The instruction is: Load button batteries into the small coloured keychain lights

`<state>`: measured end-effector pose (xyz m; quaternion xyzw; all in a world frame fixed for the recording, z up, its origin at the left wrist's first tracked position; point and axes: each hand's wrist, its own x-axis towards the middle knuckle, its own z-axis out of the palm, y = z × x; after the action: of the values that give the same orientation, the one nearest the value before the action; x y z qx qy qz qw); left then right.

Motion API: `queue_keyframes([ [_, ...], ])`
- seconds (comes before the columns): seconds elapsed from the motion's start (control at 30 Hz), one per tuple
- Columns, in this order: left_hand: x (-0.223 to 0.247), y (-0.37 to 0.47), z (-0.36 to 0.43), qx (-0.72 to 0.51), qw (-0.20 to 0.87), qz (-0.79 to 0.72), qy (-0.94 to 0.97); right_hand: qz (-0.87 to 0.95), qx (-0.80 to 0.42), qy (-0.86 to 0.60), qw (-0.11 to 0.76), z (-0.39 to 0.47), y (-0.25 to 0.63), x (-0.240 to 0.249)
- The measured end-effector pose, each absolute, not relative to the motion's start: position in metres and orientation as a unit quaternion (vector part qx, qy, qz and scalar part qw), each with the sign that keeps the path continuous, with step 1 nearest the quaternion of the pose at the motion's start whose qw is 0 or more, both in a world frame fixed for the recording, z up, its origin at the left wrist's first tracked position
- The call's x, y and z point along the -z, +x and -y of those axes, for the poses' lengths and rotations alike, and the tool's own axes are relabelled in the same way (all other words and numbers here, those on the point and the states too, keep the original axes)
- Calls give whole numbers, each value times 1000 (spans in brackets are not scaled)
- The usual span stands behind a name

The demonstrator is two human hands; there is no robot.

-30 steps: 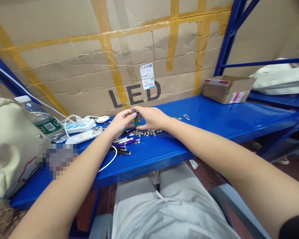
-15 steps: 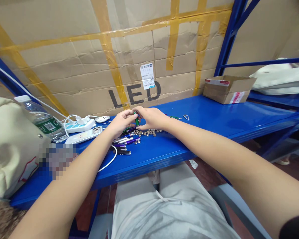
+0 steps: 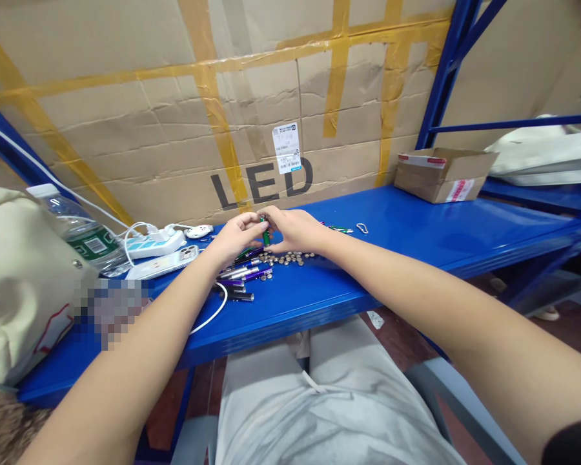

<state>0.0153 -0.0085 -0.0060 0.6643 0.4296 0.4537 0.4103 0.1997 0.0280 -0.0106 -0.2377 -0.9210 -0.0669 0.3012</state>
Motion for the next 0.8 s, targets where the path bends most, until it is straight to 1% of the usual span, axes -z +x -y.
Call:
queue_keyframes([
  [0.5,7,11,6,-435,369,-444,691,922,65,-235,302,-30,200,12],
  [0.8,7,11,6,-431,375,-442,691,923,59,-233,300,-32,200,13],
])
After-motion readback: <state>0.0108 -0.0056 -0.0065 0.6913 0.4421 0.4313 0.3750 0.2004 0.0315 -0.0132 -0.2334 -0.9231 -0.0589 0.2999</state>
